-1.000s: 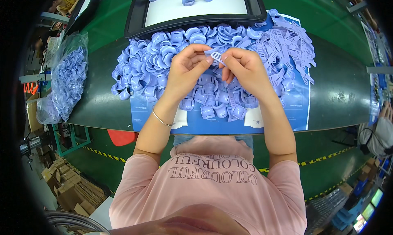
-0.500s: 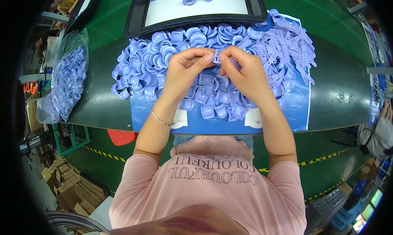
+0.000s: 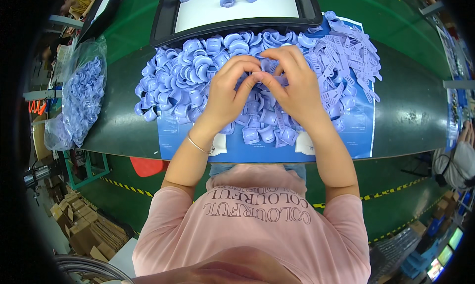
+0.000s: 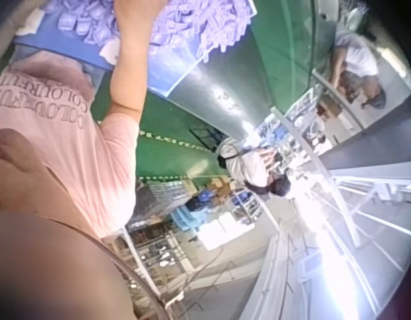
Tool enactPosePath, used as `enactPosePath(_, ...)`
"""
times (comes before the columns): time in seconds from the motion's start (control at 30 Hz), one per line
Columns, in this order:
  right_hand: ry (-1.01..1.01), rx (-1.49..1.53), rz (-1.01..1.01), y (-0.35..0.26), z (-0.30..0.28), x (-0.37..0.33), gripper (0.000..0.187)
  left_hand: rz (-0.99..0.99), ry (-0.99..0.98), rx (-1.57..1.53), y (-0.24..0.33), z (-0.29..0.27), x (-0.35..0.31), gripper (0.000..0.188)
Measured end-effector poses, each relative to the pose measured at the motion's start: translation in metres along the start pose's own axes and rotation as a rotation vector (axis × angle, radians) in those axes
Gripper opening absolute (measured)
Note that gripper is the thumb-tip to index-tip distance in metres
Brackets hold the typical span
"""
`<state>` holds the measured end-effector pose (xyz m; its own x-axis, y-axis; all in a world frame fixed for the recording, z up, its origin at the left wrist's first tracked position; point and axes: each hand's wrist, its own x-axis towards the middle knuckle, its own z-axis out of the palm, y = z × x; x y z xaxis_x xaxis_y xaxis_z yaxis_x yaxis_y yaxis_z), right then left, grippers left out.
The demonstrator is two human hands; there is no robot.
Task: Inspecting and sorting small purple plastic components into groups on an assembly line.
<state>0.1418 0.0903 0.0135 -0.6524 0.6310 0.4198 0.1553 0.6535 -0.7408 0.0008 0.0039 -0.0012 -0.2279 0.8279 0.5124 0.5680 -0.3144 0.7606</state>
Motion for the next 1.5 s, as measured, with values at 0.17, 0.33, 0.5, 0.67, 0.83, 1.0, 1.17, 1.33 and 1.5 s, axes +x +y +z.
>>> enactPosePath(0.17, -0.045, 0.196, 0.034, -0.002, 0.001, 0.001, 0.022, -0.014, 0.062, -0.022, -0.002, -0.001, -0.001, 0.007)
enactPosePath(0.33, -0.144, 0.237, 0.050, 0.000, -0.002, 0.001, 0.021, -0.138, 0.097, -0.081, -0.001, -0.003, -0.001, 0.010)
enactPosePath(0.5, -0.168, 0.158, -0.025, 0.007, 0.000, -0.001, 0.016, 0.119, 0.010, 0.133, -0.003, -0.001, -0.001, 0.018)
enactPosePath(0.67, -0.071, 0.355, 0.044, 0.007, -0.002, -0.004, 0.013, -0.092, 0.130, -0.048, -0.001, -0.003, 0.003, 0.029)
enactPosePath(0.83, 0.029, 0.345, 0.110, 0.005, -0.002, -0.003, 0.012, -0.027, -0.008, -0.033, -0.006, -0.003, 0.001, 0.036)
enactPosePath(1.0, 0.101, 0.246, 0.081, 0.009, -0.003, 0.001, 0.010, -0.112, -0.043, -0.149, -0.004, -0.002, -0.002, 0.030)
enactPosePath(1.17, 0.160, 0.178, 0.102, 0.008, -0.002, -0.001, 0.009, -0.125, -0.066, -0.149, -0.003, -0.002, -0.004, 0.028)
enactPosePath(1.33, 0.204, 0.180, 0.126, 0.010, -0.004, -0.001, 0.009, -0.120, -0.107, -0.131, 0.001, -0.005, -0.002, 0.027)
enactPosePath(1.5, 0.237, 0.181, 0.098, 0.002, 0.004, -0.001, 0.010, -0.134, -0.020, -0.096, -0.001, -0.004, -0.004, 0.025)
